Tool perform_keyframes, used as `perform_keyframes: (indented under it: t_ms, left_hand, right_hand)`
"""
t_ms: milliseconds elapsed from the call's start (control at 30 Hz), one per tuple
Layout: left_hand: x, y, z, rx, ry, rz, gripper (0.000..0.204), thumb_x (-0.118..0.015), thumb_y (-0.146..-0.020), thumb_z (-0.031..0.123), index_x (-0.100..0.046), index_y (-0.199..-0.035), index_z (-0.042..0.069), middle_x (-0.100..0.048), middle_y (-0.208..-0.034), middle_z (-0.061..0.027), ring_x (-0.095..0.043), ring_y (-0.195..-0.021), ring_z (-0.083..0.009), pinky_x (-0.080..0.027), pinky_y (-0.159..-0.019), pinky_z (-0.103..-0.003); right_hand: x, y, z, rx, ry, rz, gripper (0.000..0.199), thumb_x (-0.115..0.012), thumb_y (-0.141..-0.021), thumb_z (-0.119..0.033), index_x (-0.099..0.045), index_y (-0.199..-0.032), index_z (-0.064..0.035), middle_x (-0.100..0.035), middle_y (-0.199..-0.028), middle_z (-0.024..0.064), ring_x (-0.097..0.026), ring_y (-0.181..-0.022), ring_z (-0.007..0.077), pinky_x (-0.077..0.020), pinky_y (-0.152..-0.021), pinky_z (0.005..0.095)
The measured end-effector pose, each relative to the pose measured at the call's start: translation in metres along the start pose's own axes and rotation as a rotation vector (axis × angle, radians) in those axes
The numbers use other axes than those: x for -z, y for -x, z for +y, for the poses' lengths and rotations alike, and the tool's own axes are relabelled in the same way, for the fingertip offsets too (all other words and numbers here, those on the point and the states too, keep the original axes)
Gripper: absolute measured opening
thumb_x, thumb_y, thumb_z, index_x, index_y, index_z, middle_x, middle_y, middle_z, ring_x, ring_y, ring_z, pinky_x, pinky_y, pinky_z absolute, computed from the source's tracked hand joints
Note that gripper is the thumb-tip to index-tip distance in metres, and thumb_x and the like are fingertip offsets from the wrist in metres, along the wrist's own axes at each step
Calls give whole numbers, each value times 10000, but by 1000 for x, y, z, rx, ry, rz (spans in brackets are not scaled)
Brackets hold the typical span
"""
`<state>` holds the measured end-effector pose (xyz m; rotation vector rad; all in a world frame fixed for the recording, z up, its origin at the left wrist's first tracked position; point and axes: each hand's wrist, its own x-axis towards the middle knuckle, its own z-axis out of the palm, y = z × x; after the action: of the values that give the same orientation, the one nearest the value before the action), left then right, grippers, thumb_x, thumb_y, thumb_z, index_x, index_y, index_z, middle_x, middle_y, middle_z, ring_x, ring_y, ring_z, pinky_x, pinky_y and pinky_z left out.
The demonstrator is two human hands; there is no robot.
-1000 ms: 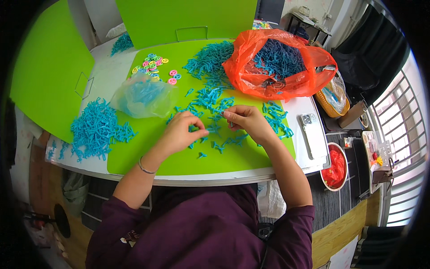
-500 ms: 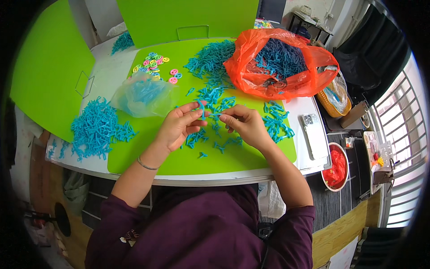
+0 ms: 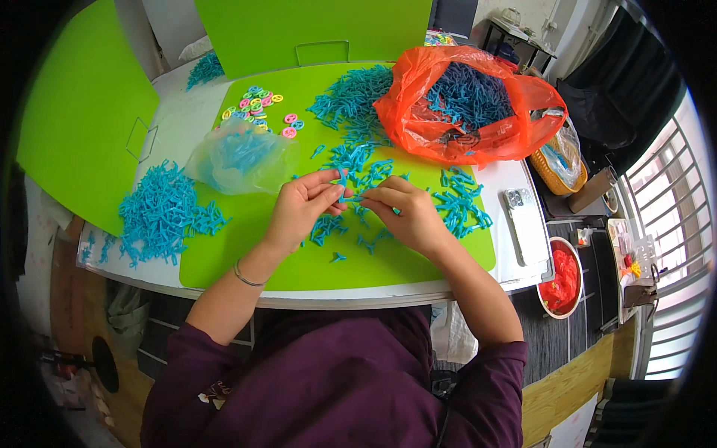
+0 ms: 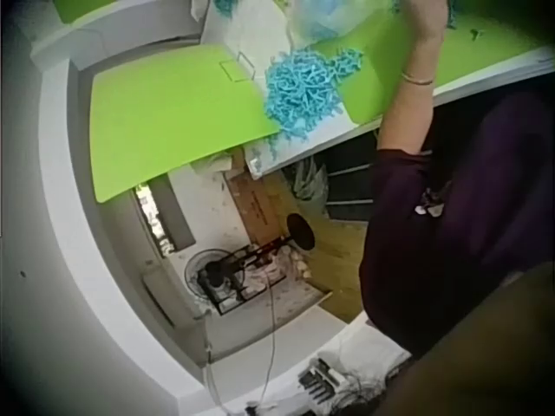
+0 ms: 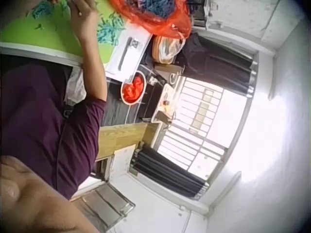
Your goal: Assembling small blue and green plastic pieces at a workbench station.
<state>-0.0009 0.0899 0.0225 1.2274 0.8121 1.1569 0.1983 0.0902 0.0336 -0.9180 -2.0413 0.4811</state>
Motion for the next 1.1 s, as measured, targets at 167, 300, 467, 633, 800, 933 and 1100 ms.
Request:
perform_keyframes:
  t_ms: [167, 300, 467, 633, 800, 933, 1100]
  left_hand:
    - [-9, 4, -3, -120, -153, 57, 268, -546, -895, 74, -558, -1130, -53, -666, -907, -97, -612, -729, -90, -506, -654, -215]
    - [-19, 9, -1, -279, -258, 98, 243, -550, -891, 68, -588, -1118, -12, -672, -884, -81, -616, -732, -88, -503, -649, -223]
    - [-17, 9, 3, -308, -329, 52, 280, -563, -887, 75, -565, -1160, 12, -673, -872, -72, -602, -707, -82, -484, -622, -220]
    - [-17, 6, 3, -10, 125, 66, 289, -586, -878, 99, -553, -1153, 14, -672, -863, -69, -551, -653, -58, -445, -587, -194]
    - [-21, 12, 1, 149, 351, 182, 238, -579, -894, 147, -573, -1110, 46, -660, -898, -55, -508, -630, -37, -420, -565, -171]
    - [-25, 18, 4, -113, 10, 128, 263, -579, -896, 159, -559, -1134, 50, -653, -935, -63, -526, -638, -41, -416, -557, -168]
    - [-30, 13, 10, -159, 228, 90, 336, -623, -866, 137, -536, -1174, 32, -655, -912, -24, -559, -771, -60, -439, -651, -197]
  right_hand:
    - [-4, 2, -1, 140, 111, 49, 119, -665, -813, -107, -658, -834, 10, -599, -739, 50, -578, -638, 122, -456, -538, 266]
    - [-1, 1, 1, -742, -782, -249, 193, -630, -856, -175, -662, -834, 14, -630, -793, 41, -567, -657, 97, -453, -539, 255]
    - [-5, 3, -2, -841, -1016, -235, 161, -628, -848, -140, -658, -889, 13, -619, -750, 53, -564, -605, 121, -439, -503, 257]
    - [-10, 6, 4, 515, 435, 150, 241, -700, -703, -15, -646, -937, -3, -549, -711, 58, -546, -569, 165, -416, -469, 273]
    - [-14, 12, -12, 576, 624, 140, 251, -706, -702, -34, -643, -943, -7, -518, -683, 25, -532, -545, 136, -407, -463, 261]
    - [-16, 10, -25, -323, -334, -4, 220, -639, -850, -205, -662, -852, 13, -578, -646, 51, -581, -565, 103, -449, -534, 217]
    - [-6, -1, -16, -579, -796, -66, 223, -617, -872, -205, -656, -859, 15, -601, -705, 10, -560, -587, 81, -458, -553, 223]
